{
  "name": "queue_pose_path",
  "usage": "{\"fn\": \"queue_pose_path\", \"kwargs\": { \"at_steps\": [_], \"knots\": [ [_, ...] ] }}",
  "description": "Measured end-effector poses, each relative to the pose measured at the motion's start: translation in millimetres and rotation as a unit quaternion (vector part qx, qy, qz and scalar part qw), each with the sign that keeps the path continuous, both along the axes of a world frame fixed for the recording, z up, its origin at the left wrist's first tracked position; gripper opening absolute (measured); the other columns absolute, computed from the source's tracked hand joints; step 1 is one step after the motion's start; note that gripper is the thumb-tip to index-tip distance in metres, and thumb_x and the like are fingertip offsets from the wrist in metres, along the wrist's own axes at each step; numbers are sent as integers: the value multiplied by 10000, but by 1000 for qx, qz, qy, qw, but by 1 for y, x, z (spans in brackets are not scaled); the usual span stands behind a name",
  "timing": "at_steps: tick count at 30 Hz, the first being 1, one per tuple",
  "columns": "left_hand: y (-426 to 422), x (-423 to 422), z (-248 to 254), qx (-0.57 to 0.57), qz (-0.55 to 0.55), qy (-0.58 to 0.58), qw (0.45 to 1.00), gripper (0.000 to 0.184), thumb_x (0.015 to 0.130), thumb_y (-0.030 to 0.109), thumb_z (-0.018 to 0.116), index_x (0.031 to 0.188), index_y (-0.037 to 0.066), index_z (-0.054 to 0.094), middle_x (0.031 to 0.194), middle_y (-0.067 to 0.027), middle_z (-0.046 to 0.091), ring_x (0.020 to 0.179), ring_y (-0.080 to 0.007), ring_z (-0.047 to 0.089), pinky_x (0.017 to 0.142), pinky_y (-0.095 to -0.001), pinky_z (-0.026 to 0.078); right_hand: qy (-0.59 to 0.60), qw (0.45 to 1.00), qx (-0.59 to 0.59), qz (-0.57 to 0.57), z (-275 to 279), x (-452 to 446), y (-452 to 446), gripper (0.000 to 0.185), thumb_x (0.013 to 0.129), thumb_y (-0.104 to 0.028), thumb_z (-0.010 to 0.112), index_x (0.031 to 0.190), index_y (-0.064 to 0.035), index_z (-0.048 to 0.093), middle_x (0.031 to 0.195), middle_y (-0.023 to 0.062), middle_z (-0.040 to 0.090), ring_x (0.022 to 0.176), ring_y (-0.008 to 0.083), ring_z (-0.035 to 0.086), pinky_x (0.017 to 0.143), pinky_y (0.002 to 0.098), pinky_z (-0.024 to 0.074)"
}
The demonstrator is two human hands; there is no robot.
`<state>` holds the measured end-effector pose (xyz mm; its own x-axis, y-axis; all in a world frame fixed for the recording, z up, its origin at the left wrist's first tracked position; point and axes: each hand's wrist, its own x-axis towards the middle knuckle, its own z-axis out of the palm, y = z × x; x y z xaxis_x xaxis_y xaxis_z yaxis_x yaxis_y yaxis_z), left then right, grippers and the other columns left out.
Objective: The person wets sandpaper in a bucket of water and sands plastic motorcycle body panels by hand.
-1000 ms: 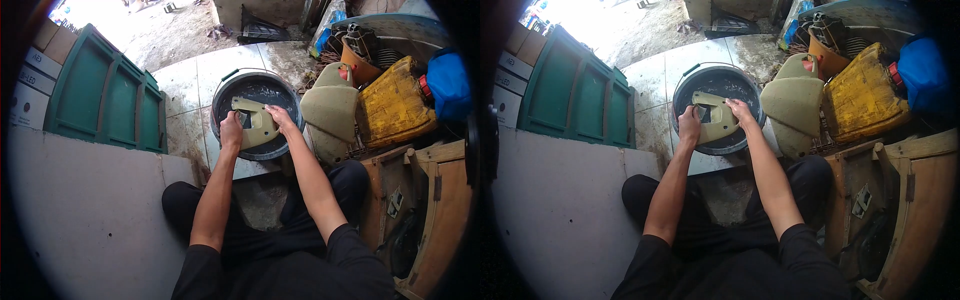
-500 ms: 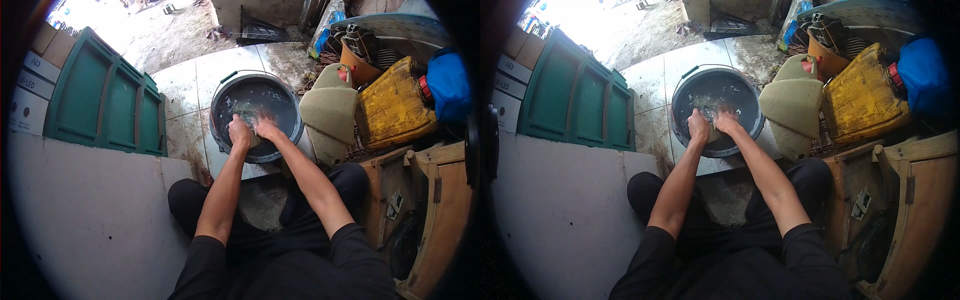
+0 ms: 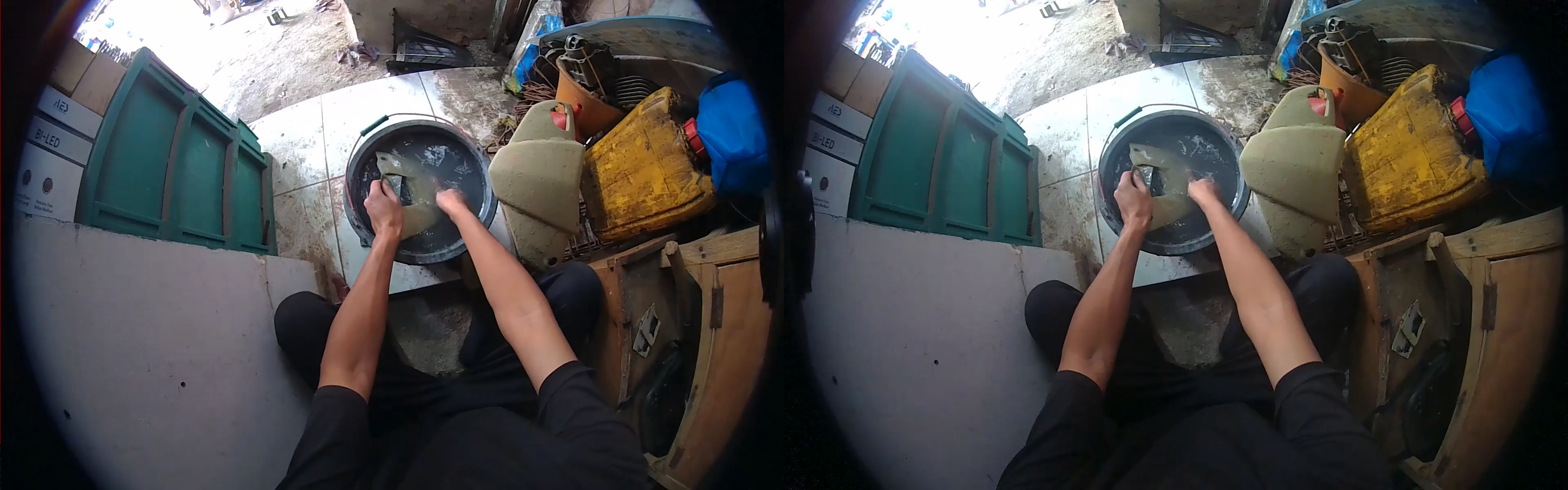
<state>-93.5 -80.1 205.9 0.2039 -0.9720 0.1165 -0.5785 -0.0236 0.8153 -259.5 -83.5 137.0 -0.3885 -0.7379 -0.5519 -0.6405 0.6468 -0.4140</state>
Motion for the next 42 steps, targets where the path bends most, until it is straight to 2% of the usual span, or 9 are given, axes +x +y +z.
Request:
{"fn": "queue_pose_path", "kwargs": {
  "at_steps": [1,5,8,12,20,28,30,35,42],
  "knots": [
    [-1,3,1,11,-3,-17,1000,274,1001,247,527,958,0,637,838,-297,665,850,-503,643,693,-550,499,-124,979,-52,-153,-3,-4,6,754,935,-567,532,1284,101,575,1340,291,569,1291,384,537,1079,422,421],
    [2,-1,5,67,-34,-95,993,306,1018,298,490,990,25,625,854,-283,682,863,-503,655,735,-565,523,-175,945,-101,-258,17,-16,9,1009,777,-602,773,1384,135,448,1416,272,509,1285,348,539,1049,385,449],
    [5,-5,-8,124,-58,-154,979,299,1020,290,472,1013,39,633,915,-273,693,895,-492,665,769,-573,526,-332,853,-227,-332,46,-11,18,922,807,-504,796,1386,125,452,1397,243,532,1257,310,556,997,399,495],
    [4,-10,-25,146,-135,-239,950,190,954,156,515,1034,21,622,941,-250,704,907,-441,693,789,-544,548,-472,795,-192,-329,34,-18,16,679,842,-381,801,1309,57,574,1223,170,664,1138,255,636,958,392,526],
    [6,-10,6,163,-101,-132,973,228,912,172,596,1067,14,650,1009,-279,687,990,-469,657,863,-547,515,-612,726,-196,-244,46,-8,33,342,947,-188,692,1247,-40,622,1161,77,689,1081,200,648,946,416,524],
    [10,-1,68,127,-144,-112,975,290,905,202,644,1116,4,626,1004,-287,683,1001,-459,655,849,-533,510,-483,778,-322,-239,105,-13,25,342,947,-278,706,1157,-13,657,1022,67,692,875,133,631,791,295,510],
    [11,1,85,92,-153,-93,980,265,888,150,660,1097,-11,630,992,-288,683,993,-456,655,837,-518,510,-415,852,-285,-147,149,-14,33,364,928,-232,725,1195,-1,635,984,64,694,835,120,630,727,260,516],
    [16,15,130,49,-216,-65,973,250,875,91,664,1088,-31,620,965,-292,680,976,-456,654,815,-493,515,-485,797,-350,-83,170,-19,27,513,808,-36,800,1264,30,574,1067,105,684,879,151,667,756,273,560],
    [27,27,144,-10,-208,-21,978,150,898,48,626,1012,-38,581,976,-262,675,960,-462,634,831,-500,493,-459,798,-373,-113,204,3,49,428,881,-93,756,1250,32,579,1110,85,674,966,142,649,824,291,542]
  ]
}}
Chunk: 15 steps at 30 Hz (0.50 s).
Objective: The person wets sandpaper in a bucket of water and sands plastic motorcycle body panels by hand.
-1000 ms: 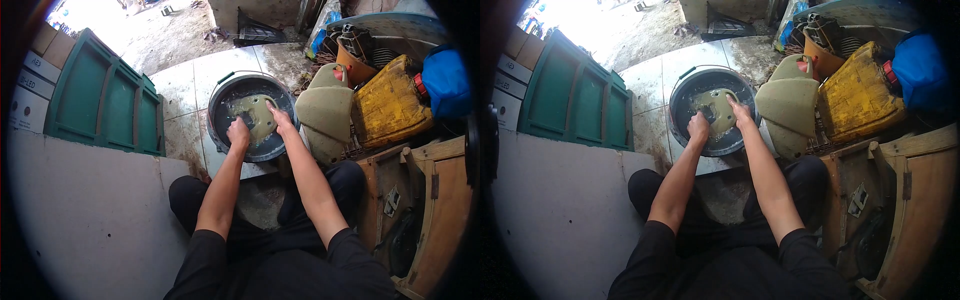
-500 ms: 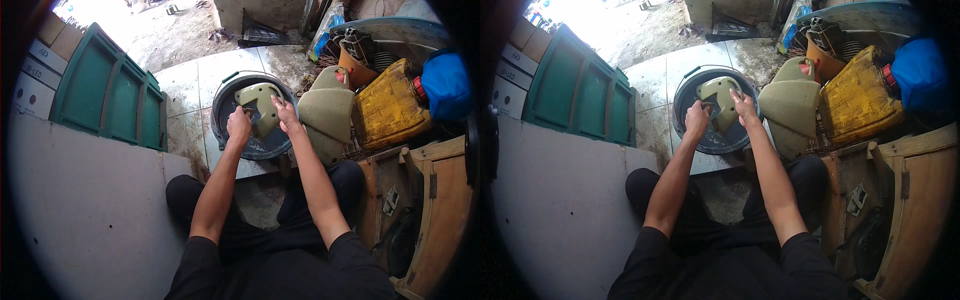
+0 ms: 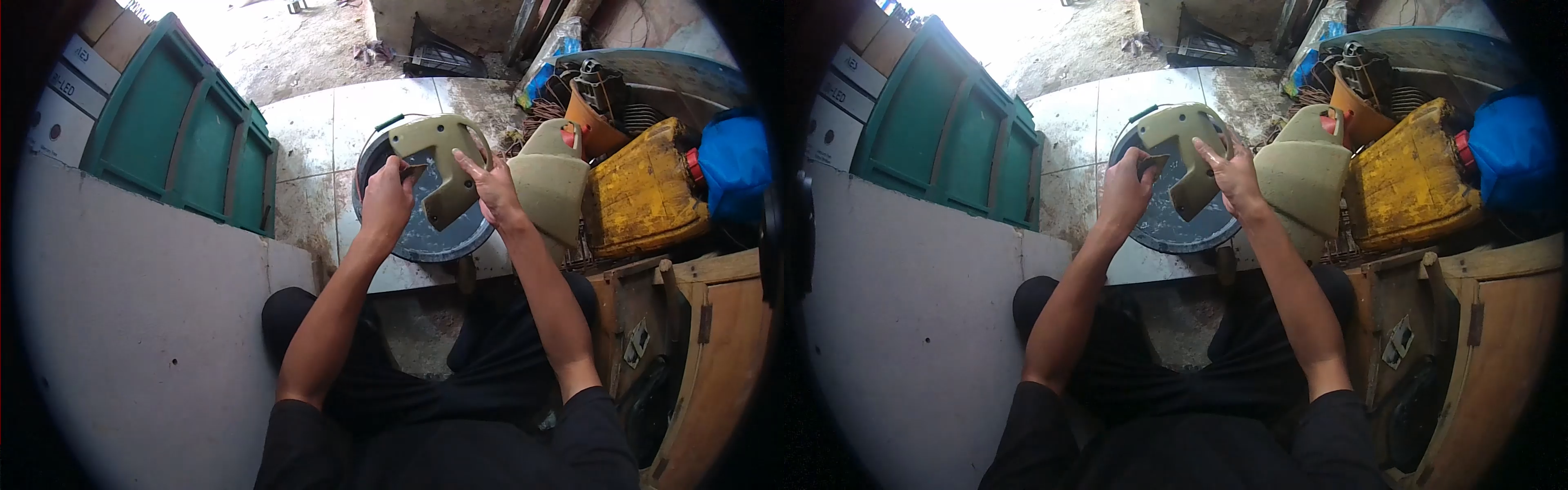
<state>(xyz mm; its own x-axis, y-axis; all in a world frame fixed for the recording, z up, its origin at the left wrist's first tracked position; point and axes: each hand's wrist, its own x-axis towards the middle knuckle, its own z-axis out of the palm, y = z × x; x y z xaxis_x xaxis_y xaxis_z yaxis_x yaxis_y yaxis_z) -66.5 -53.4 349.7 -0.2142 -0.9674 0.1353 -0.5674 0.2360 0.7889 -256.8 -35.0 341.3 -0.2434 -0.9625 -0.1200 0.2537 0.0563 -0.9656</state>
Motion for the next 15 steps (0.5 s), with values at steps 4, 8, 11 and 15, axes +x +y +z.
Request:
{"fn": "queue_pose_path", "kwargs": {
  "at_steps": [4,8,11,15],
  "knots": [
    [1,-2,2,-14,23,46,999,132,910,45,615,1000,-39,567,971,-268,665,950,-460,637,822,-497,492,-129,990,59,19,14,4,24,306,1000,-182,620,1252,-10,587,1145,76,664,1006,142,637,895,301,520],
    [-5,2,6,-72,46,53,995,192,916,68,630,1071,-40,601,923,-261,696,884,-415,696,766,-459,532,-204,975,85,-13,22,10,36,347,1056,-263,512,1289,-8,546,1218,93,634,1105,178,617,970,348,499],
    [-6,1,9,-92,57,65,992,199,922,74,627,1074,-50,603,914,-259,697,869,-403,701,760,-451,535,-222,966,133,15,39,13,41,438,1088,-303,396,1384,13,463,1340,141,571,1219,242,577,1051,414,462],
    [-5,-1,20,-95,57,86,990,228,922,89,637,1091,-59,607,920,-249,704,860,-371,714,756,-432,542,-247,959,129,46,35,8,41,425,1084,-292,414,1373,15,470,1322,136,583,1205,235,585,1040,404,474]
  ]
}}
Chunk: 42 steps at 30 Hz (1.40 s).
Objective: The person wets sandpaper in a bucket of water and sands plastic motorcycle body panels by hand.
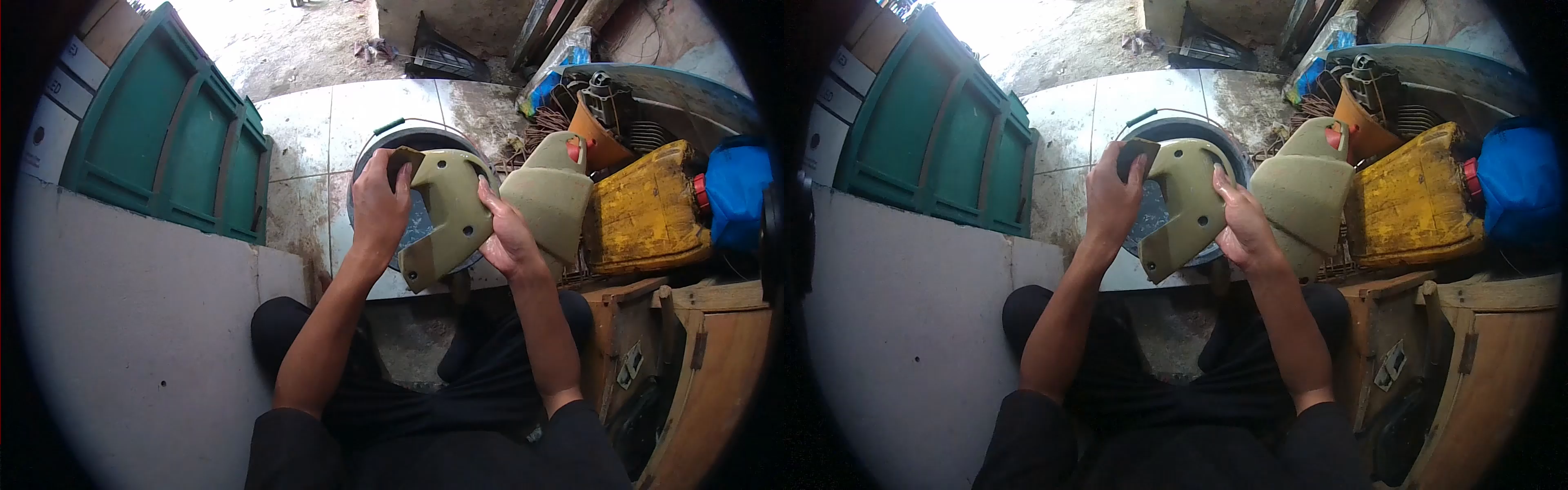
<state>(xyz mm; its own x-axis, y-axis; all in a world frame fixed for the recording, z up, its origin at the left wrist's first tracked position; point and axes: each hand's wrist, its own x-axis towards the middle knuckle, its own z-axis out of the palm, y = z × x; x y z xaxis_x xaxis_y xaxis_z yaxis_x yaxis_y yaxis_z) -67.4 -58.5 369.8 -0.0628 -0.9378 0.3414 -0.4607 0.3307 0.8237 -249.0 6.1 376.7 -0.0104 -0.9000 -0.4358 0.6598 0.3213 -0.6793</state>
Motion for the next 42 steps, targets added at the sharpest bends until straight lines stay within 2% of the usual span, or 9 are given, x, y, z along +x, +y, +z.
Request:
{"fn": "queue_pose_path", "kwargs": {
  "at_steps": [7,10,15,19,20,23,30,37,42],
  "knots": [
    [5,0,8,2,-17,-9,1000,263,908,74,657,1131,-56,609,956,-238,710,864,-346,722,757,-410,550,12,999,-6,44,23,-6,6,346,1045,-206,519,1329,-7,509,1226,94,620,1109,178,622,963,355,517],
    [7,-2,13,56,-47,62,995,249,899,74,675,1116,-41,634,959,-221,714,853,-318,724,754,-392,553,36,998,-6,51,23,-9,5,355,1026,-194,556,1325,-8,512,1201,91,631,1090,177,632,948,355,525],
    [2,4,11,-131,31,-43,990,175,869,59,692,1043,47,686,890,-136,638,791,-317,649,708,-414,513,41,998,-10,49,15,-13,5,388,1030,-228,559,1342,-5,500,1190,95,639,1089,179,636,941,350,527],
    [12,6,11,-134,-8,-151,979,211,888,29,674,1090,72,712,938,-124,633,863,-319,650,770,-425,515,30,999,8,24,29,-9,5,441,1056,-320,495,1362,-2,487,1224,110,626,1117,201,629,957,361,526],
    [13,5,7,-127,-23,-152,980,233,914,59,646,1137,86,706,1066,-121,645,943,-319,644,813,-441,504,34,999,20,25,31,-9,5,462,1063,-350,470,1367,-1,483,1236,115,621,1130,210,625,968,369,523],
    [16,-1,5,-140,-58,-170,974,278,949,126,618,1219,113,680,1186,-126,640,1018,-322,639,877,-440,487,19,998,-8,57,28,-14,5,506,1072,-401,412,1391,-11,457,1284,124,592,1178,226,602,992,391,518],
    [25,-12,2,-159,-113,-200,960,363,996,187,555,1330,52,601,1438,-126,542,1325,-280,519,1081,-430,380,-32,995,-24,92,29,-16,9,607,1063,-501,309,1423,-24,415,1354,127,541,1245,227,557,1020,404,501],
    [28,-13,2,-147,-145,-234,950,432,1030,270,482,1385,32,542,1470,-151,505,1390,-283,454,1152,-465,300,-10,997,-38,66,30,-19,10,601,1065,-496,314,1406,-15,434,1350,131,551,1231,230,569,1025,405,494],
    [21,-11,-11,-57,-54,-268,960,548,1052,393,358,1444,27,471,1483,-188,478,1390,-320,447,1163,-518,259,48,998,-22,35,37,-3,15,568,1072,-463,343,1389,-5,451,1326,135,569,1205,230,586,1019,397,494]
  ]
}}
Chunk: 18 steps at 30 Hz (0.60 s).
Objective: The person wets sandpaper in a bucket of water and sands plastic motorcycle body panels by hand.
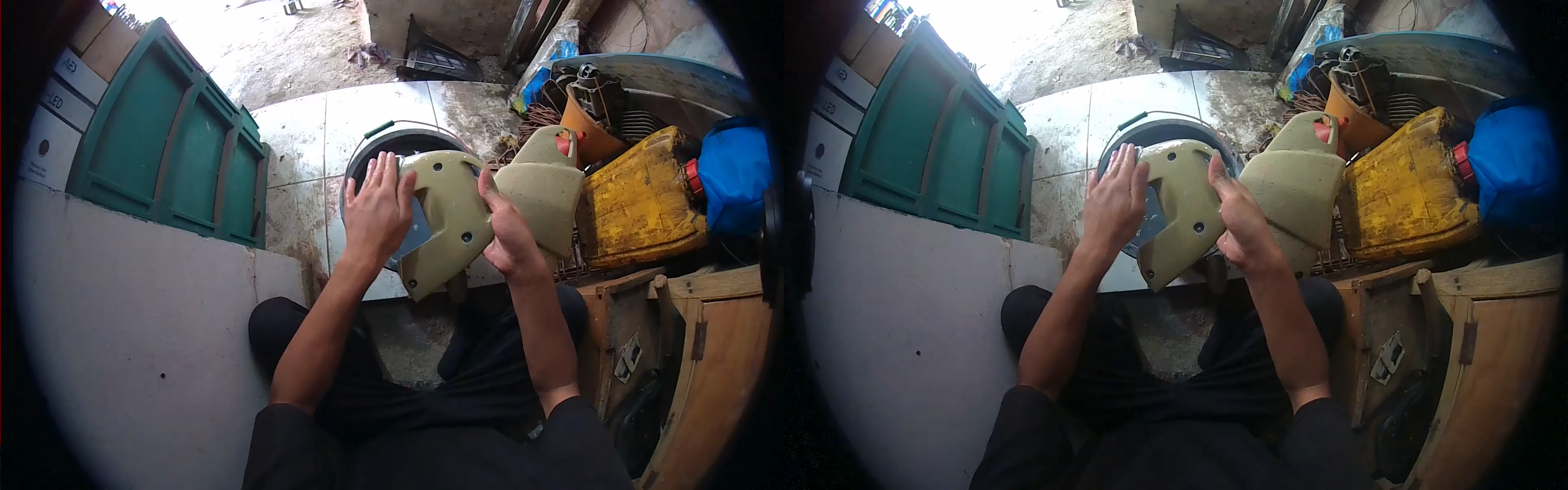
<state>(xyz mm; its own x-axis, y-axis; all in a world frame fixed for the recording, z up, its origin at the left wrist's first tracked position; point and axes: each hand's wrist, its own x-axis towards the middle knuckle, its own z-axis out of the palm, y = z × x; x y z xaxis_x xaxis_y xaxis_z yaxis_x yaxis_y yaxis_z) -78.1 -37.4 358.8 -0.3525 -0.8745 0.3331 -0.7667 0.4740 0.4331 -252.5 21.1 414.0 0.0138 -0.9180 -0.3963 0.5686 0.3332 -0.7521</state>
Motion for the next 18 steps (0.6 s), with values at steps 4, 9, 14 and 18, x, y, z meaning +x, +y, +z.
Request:
{"fn": "queue_pose_path", "kwargs": {
  "at_steps": [4,9,14,18],
  "knots": [
    [14,-3,9,-19,-98,39,994,649,1044,475,299,1481,8,408,1510,-226,427,1439,-337,369,1186,-516,209,-21,998,-48,-22,0,0,0,550,1065,-452,390,1361,3,479,1297,135,587,1188,223,592,1000,386,498],
    [-3,-8,5,78,28,77,994,688,1039,514,270,1489,9,398,1528,-202,412,1462,-333,326,1205,-511,162,29,998,-47,-34,-2,10,3,527,1060,-433,429,1318,17,522,1238,123,623,1134,203,613,974,367,502],
    [-3,-9,11,47,-31,120,991,748,1024,548,298,1512,-17,338,1555,-231,354,1488,-338,265,1206,-532,124,41,994,-85,-49,-12,15,4,501,1051,-407,477,1268,38,559,1174,119,647,1063,185,632,908,327,523],
    [10,-14,12,11,-27,142,989,807,1008,580,325,1508,-53,310,1549,-244,356,1488,-338,270,1204,-564,67,69,990,-93,-76,-7,20,6,481,1055,-392,477,1250,37,575,1154,110,653,1040,164,629,897,300,517]
  ]
}}
